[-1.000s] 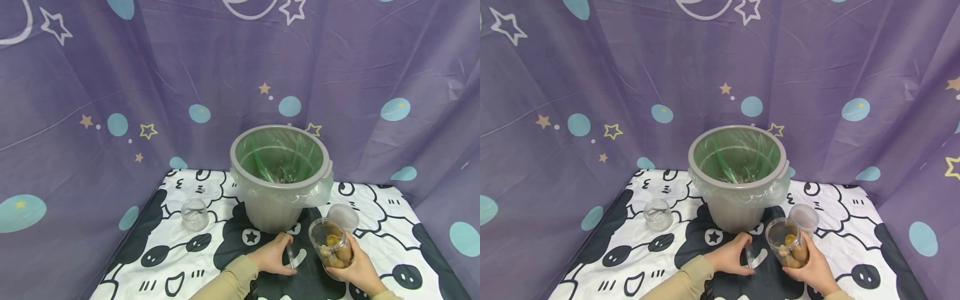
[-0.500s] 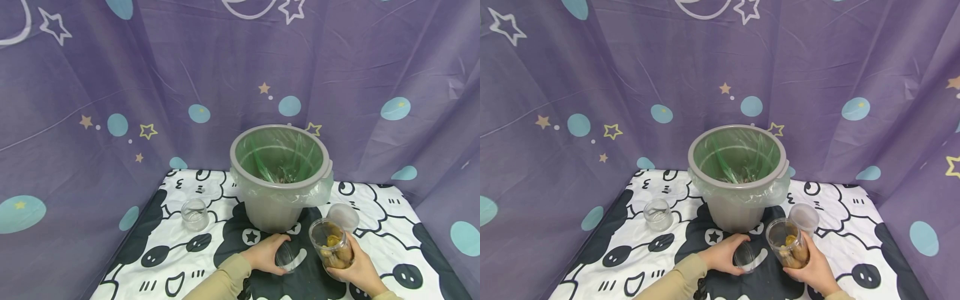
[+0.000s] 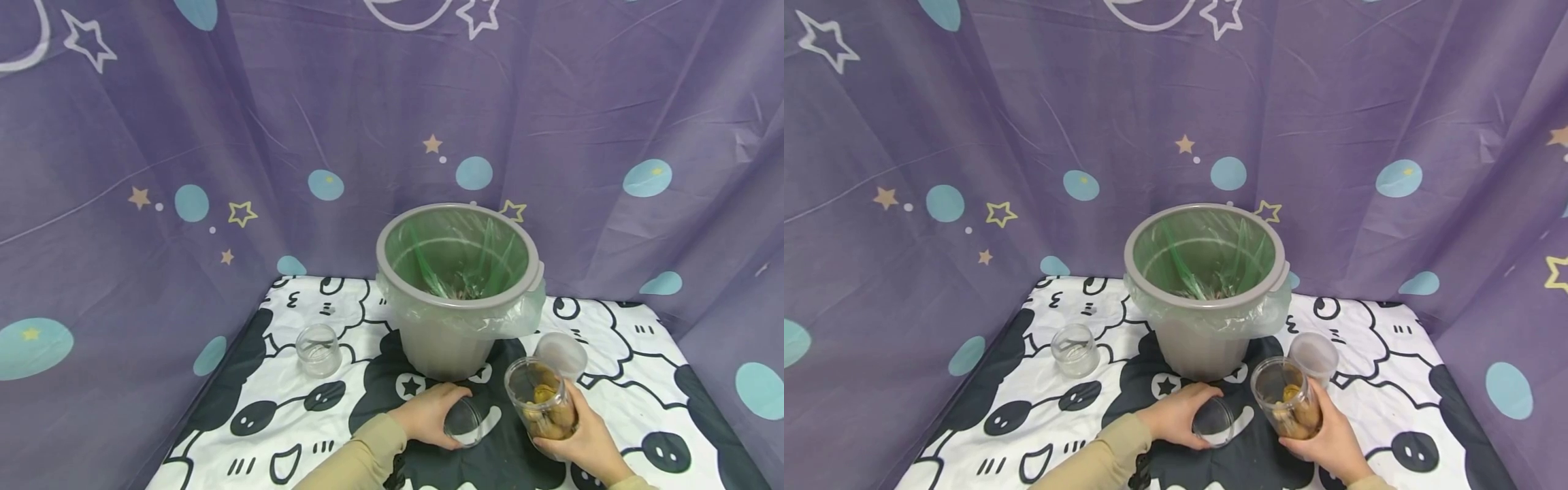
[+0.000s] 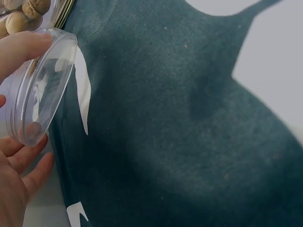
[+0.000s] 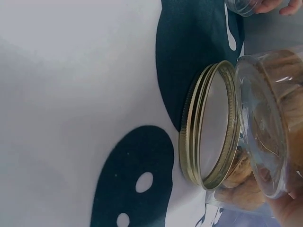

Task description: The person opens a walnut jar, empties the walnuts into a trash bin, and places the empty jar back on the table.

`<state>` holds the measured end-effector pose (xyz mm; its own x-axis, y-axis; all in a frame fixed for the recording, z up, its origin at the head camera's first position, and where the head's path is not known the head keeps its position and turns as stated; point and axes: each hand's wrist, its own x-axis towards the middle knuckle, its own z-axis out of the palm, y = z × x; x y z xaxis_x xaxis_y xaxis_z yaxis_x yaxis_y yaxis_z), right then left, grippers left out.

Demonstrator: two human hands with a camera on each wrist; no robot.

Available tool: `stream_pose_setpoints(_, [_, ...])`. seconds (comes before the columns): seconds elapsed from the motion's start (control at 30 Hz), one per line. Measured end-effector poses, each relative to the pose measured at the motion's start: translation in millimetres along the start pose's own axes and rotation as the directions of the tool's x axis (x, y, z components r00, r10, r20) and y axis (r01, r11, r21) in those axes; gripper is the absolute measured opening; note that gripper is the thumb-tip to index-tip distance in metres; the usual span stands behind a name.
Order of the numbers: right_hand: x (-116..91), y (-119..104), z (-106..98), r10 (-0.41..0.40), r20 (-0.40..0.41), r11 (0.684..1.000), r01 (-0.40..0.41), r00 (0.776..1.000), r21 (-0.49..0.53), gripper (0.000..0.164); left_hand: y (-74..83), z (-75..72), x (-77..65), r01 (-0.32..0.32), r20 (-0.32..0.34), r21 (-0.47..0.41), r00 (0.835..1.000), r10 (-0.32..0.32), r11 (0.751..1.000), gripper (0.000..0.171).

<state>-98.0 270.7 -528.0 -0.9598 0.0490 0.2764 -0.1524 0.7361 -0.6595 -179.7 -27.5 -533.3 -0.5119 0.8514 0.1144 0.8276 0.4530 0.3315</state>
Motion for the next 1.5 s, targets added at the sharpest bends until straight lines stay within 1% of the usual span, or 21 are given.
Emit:
stream_pose_setpoints(0.2, [0.1,-0.5,-0.6,0.009,0.009,1.0,-0.009,1.0,0.003,0.111,0.1,-0.1,-0.8,0.026,0.018,0.01,0.999,-0.026,1.0,0.081])
stream_pose_setpoints(0.4, [1.3,-2.2,-1.4,0.028,0.03,1.0,-0.028,0.999,0.012,0.11,-1.7,1.9,-2.0,0.038,0.03,0.011,0.999,-0.038,0.999,0.081])
stream_pose_setpoints(0.57, [1.7,-2.4,-1.4,0.03,0.033,1.0,-0.031,0.999,0.007,0.11,-2.5,3.7,-3.0,0.035,0.031,0.054,0.999,-0.036,0.998,0.081])
stream_pose_setpoints(0.83, [1.9,-2.1,-1.3,0.037,0.038,0.999,-0.037,0.999,0.0,0.111,-5.0,6.7,-3.5,0.048,0.075,0.083,0.996,-0.054,0.995,0.082])
stream_pose_setpoints(1.0, [2.1,-1.2,-0.6,0.029,0.03,1.0,-0.029,0.999,-0.009,0.111,-1.3,4.6,-3.4,0.061,0.102,0.115,0.992,-0.073,0.992,0.081])
stream_pose_setpoints(1.13, [2.5,-0.4,0.0,0.02,0.023,1.0,-0.02,1.0,-0.011,0.111,1.9,1.6,-2.6,0.075,0.128,0.123,0.988,-0.091,0.99,0.081])
stream_pose_setpoints(1.33, [2.5,-0.8,-0.2,0.035,0.041,0.999,-0.035,0.999,-0.006,0.111,0.5,0.1,-2.6,0.09,0.157,0.099,0.982,-0.105,0.991,0.087])
stream_pose_setpoints(1.5, [1.4,-0.8,-0.1,0.033,0.034,0.999,-0.033,0.999,-0.007,0.112,-1.0,-0.4,-2.5,0.171,0.164,0.044,0.971,-0.176,0.984,0.09])
